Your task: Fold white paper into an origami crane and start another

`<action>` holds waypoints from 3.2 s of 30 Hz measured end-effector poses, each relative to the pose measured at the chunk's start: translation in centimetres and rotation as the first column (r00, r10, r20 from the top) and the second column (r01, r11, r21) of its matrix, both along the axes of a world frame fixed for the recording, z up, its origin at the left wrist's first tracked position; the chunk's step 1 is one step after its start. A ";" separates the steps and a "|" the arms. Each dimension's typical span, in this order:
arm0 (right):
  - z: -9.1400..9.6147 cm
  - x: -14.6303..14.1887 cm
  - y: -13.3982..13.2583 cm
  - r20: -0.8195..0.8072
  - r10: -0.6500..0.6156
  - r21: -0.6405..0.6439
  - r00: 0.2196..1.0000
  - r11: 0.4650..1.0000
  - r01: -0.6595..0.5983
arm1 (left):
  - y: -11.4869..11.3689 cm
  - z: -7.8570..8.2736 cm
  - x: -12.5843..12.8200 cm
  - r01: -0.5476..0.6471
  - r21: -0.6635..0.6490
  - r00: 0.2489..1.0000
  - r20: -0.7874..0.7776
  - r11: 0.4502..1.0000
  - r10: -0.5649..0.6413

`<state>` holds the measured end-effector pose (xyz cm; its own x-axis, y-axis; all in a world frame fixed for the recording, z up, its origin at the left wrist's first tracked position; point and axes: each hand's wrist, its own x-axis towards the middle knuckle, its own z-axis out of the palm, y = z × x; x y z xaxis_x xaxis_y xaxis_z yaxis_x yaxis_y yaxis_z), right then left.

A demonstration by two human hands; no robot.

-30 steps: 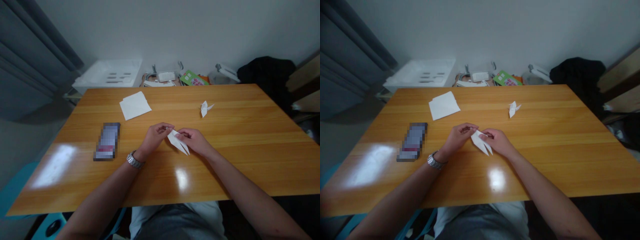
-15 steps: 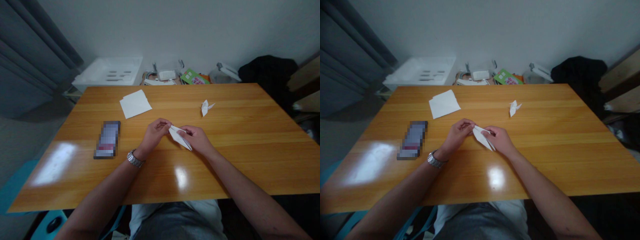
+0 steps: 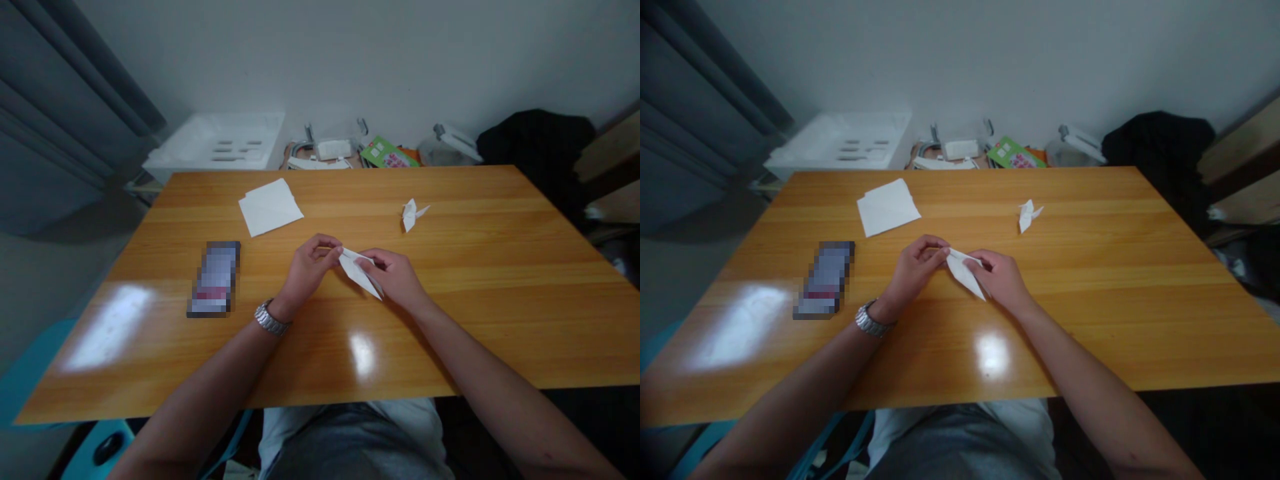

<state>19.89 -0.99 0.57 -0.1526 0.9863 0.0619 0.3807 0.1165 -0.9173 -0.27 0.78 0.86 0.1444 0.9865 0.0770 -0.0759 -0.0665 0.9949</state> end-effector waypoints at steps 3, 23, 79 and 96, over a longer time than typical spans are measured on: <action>0.2 0.0 0.0 0.002 0.001 0.005 1.000 1.000 -0.001 | 0.1 -0.1 0.0 -0.002 -0.006 1.000 -0.011 1.000 0.002; 0.3 0.0 -0.1 0.011 0.036 0.016 0.999 0.999 -0.036 | 0.3 -0.5 0.3 -0.034 0.017 0.999 0.037 0.999 0.034; 0.6 0.0 -0.3 0.032 0.079 -0.034 0.996 0.996 -0.078 | 0.3 -0.4 -0.4 0.172 0.030 0.966 -0.200 0.985 -0.163; 0.9 1.0 0.0 0.183 0.150 0.041 0.972 0.986 -0.160 | 0.2 -0.4 -0.7 0.242 0.205 0.867 -0.485 0.948 -0.117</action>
